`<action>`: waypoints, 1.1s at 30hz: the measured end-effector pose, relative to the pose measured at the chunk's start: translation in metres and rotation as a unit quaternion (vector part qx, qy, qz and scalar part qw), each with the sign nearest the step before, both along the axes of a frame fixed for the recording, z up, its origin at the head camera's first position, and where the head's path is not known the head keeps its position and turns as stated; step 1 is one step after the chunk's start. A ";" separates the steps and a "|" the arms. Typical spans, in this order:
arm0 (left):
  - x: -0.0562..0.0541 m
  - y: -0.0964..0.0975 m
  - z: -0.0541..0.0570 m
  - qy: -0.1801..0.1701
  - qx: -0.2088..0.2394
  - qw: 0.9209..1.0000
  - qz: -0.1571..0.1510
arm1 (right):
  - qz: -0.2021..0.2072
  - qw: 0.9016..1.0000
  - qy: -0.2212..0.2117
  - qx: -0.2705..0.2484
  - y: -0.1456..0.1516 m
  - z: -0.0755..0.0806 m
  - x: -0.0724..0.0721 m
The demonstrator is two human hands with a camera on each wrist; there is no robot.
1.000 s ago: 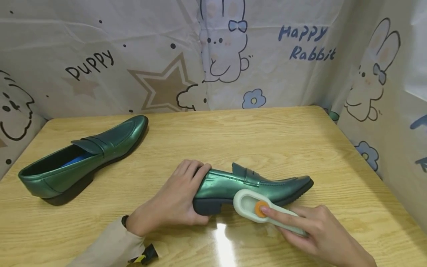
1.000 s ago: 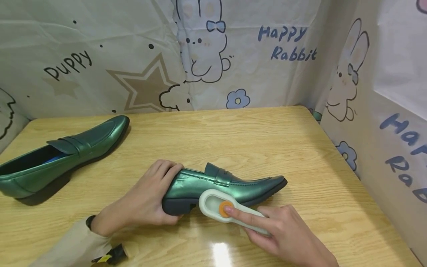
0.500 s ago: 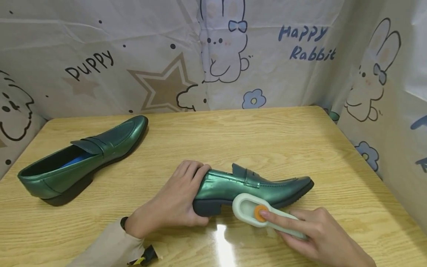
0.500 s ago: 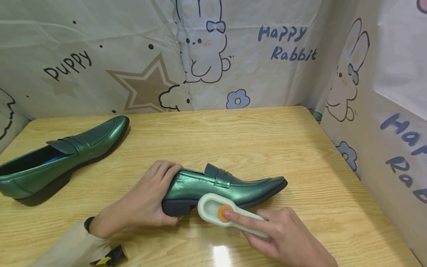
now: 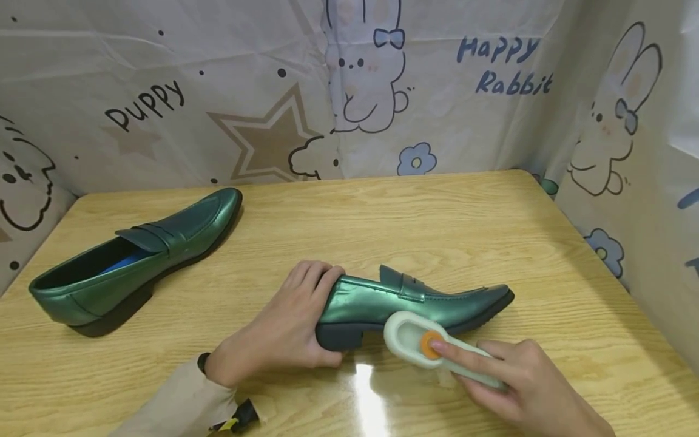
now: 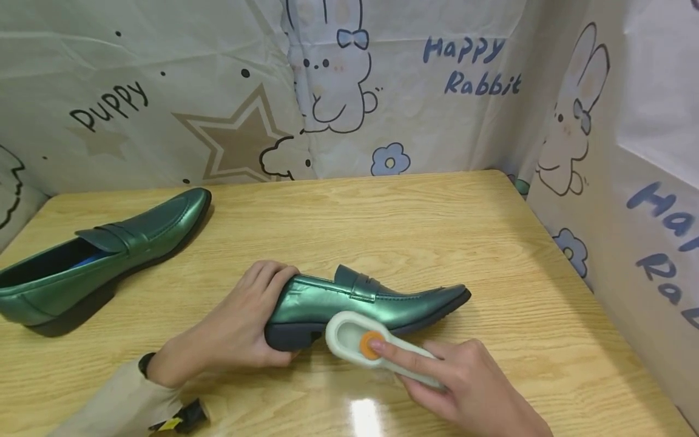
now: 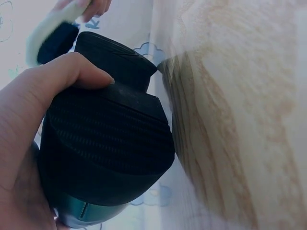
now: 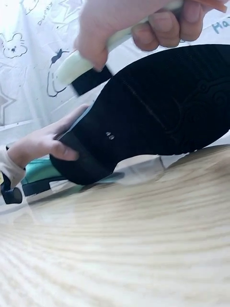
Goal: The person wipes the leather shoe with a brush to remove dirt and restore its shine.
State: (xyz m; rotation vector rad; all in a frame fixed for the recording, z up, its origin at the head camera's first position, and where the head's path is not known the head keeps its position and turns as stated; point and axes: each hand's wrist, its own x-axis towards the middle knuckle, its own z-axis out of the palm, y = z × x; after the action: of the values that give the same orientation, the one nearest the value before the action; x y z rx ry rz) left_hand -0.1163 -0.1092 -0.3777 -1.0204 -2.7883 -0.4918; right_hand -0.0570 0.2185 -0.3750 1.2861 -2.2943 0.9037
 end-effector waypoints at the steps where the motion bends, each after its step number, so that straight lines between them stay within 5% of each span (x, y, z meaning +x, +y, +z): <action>1: 0.000 0.000 0.000 -0.001 -0.001 1.000 0.000 | -0.017 1.000 0.012 -0.010 0.000 0.000 -0.001; 7: 0.001 0.000 0.001 0.001 -0.004 1.000 0.000 | -0.093 0.995 0.006 -0.037 0.006 0.001 -0.005; 26: -0.001 -0.002 -0.001 -0.009 0.007 1.000 0.002 | 0.023 0.999 -0.025 0.007 0.002 -0.002 0.001; 33: -0.002 -0.001 -0.002 -0.004 0.007 1.000 -0.001 | -0.016 1.000 -0.002 -0.008 0.000 0.000 0.002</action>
State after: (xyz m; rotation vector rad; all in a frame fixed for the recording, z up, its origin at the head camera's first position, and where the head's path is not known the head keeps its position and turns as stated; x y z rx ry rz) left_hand -0.1179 -0.1107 -0.3793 -1.0210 -2.7862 -0.5152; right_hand -0.0548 0.2181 -0.3747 1.2386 -2.2993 0.9134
